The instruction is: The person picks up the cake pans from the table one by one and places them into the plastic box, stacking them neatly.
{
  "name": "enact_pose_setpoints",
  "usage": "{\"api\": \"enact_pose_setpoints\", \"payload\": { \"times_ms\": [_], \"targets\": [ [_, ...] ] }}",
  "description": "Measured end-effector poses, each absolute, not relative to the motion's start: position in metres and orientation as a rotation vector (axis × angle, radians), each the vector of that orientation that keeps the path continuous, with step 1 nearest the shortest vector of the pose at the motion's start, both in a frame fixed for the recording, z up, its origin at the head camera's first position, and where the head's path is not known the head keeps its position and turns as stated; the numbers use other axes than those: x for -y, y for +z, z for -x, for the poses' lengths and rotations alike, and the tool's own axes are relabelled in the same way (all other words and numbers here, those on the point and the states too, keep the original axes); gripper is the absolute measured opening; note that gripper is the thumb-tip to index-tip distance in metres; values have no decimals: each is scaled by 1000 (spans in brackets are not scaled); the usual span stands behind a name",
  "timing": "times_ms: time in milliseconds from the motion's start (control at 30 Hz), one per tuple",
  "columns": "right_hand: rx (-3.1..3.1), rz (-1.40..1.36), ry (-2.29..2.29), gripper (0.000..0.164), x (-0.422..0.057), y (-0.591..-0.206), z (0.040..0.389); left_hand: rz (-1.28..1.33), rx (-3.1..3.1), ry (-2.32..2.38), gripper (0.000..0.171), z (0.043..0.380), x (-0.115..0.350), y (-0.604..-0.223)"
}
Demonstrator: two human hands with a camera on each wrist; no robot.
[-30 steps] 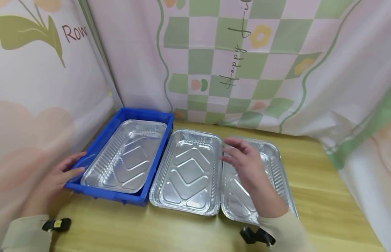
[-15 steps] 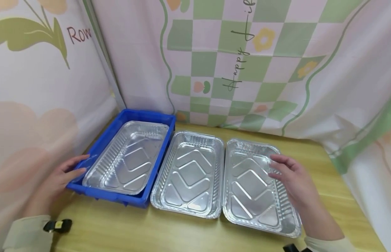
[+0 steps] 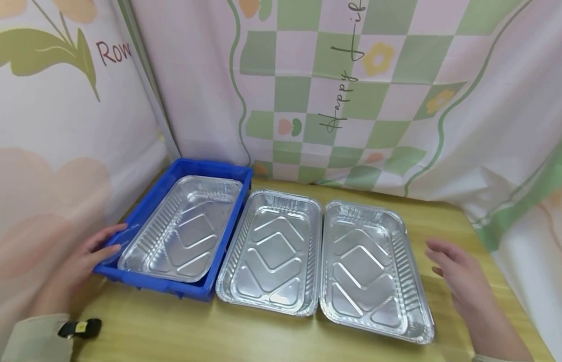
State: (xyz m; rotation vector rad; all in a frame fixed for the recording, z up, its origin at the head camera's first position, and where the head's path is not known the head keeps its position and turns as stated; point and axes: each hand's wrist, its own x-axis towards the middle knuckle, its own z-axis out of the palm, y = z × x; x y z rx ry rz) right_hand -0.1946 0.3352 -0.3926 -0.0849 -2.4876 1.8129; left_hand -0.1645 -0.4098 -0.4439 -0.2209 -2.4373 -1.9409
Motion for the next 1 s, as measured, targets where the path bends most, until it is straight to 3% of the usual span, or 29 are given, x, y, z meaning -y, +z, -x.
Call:
{"api": "enact_pose_setpoints", "payload": {
  "times_ms": [167, 400, 633, 1000],
  "targets": [
    [2662, 102, 1615, 51, -348, -409, 192, 283, 2473, -1840, 56, 161, 410, -444],
    [2721, 34, 1567, 40, -355, -423, 187, 323, 2538, -1738, 59, 156, 409, -445],
    [2730, -122, 1781, 50, -357, -429, 186, 339, 2479, -1892, 59, 154, 406, -444],
    [2699, -163, 1940, 44, -351, -436, 179, 316, 2434, -2064, 61, 152, 407, -443]
  ]
}}
